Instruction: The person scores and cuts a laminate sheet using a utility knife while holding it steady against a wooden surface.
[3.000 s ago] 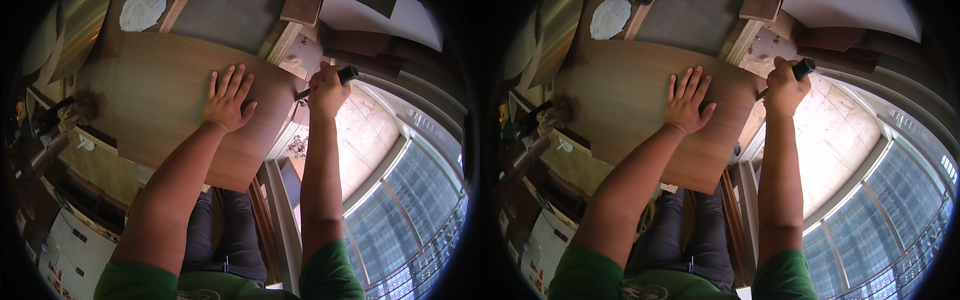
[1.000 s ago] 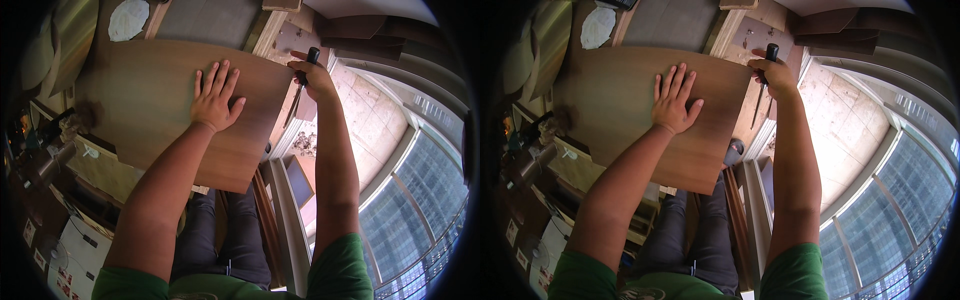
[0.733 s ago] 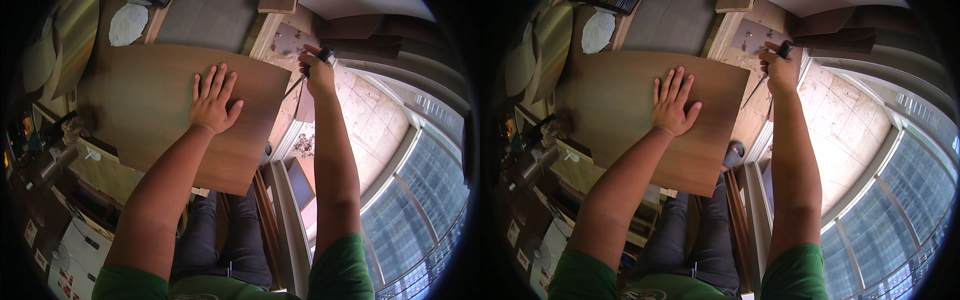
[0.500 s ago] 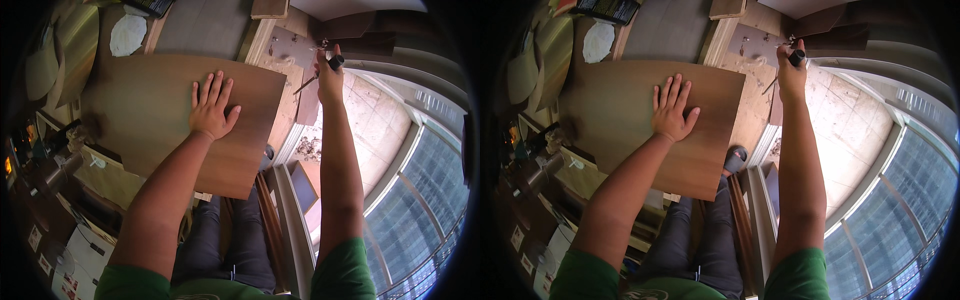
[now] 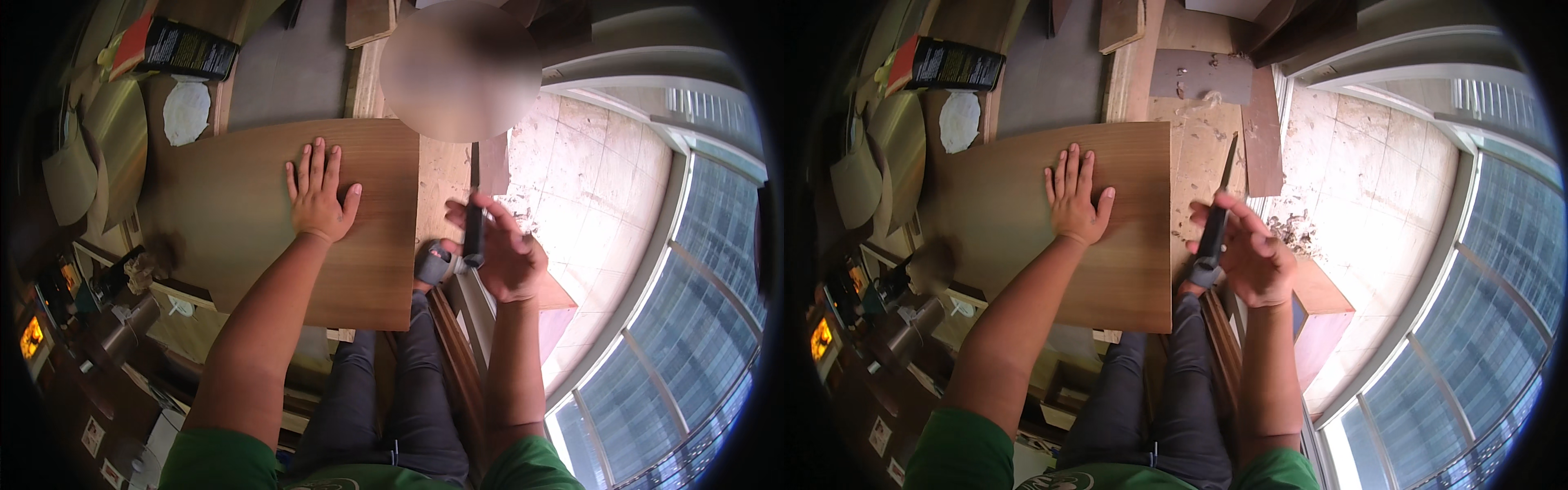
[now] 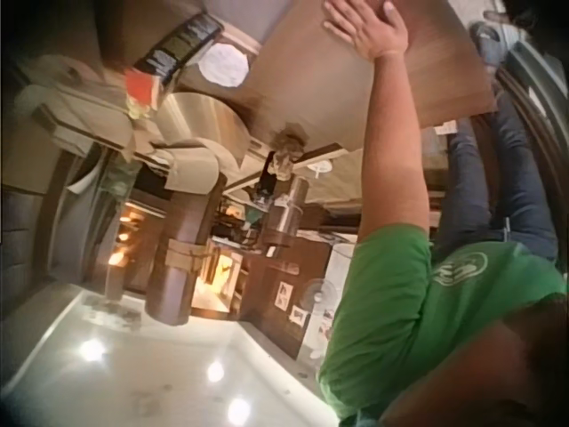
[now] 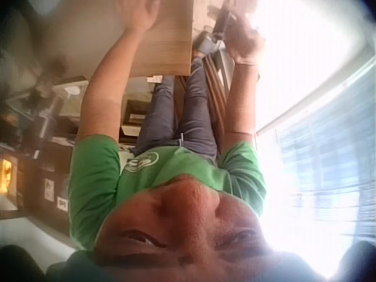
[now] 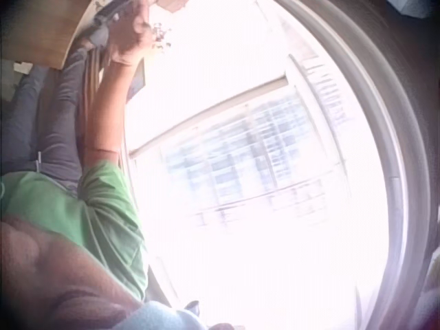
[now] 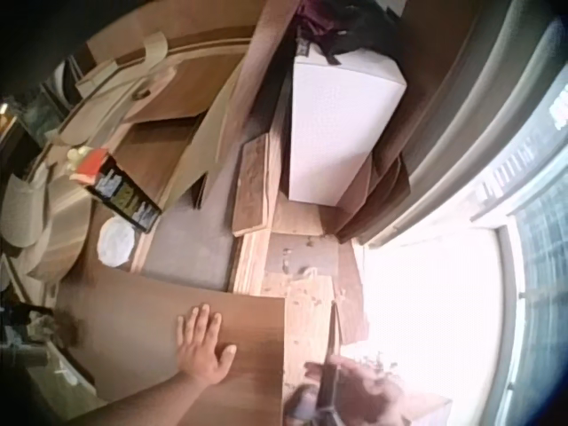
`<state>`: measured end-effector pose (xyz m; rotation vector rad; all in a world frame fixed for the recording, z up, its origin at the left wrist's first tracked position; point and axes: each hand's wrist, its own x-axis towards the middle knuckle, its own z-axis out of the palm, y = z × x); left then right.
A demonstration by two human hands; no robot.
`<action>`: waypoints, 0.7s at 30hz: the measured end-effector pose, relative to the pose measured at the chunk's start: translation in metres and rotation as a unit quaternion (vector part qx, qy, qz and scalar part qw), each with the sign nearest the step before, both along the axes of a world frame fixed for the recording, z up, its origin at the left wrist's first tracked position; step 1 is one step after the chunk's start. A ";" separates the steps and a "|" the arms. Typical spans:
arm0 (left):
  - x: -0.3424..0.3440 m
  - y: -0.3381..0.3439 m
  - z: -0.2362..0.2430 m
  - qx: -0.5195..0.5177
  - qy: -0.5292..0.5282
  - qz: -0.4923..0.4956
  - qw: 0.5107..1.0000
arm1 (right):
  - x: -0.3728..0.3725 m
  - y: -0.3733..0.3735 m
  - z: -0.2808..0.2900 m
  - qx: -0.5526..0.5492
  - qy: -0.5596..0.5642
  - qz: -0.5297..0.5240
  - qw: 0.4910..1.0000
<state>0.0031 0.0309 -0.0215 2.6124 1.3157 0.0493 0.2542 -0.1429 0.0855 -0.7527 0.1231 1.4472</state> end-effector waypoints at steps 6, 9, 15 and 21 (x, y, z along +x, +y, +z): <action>-0.001 -0.001 -0.008 0.025 -0.005 -0.015 1.000 | -0.045 -0.008 -0.027 -0.302 -0.323 0.111 0.890; -0.004 -0.002 -0.007 0.026 0.008 -0.012 1.000 | -0.051 0.001 -0.012 -0.274 -0.315 0.071 0.906; 0.000 0.000 -0.002 0.008 0.015 -0.010 1.000 | -0.045 0.030 -0.010 -0.256 -0.282 0.162 0.910; 0.001 0.000 0.000 -0.009 0.005 -0.005 1.000 | -0.040 0.063 -0.020 -0.220 -0.513 0.249 0.792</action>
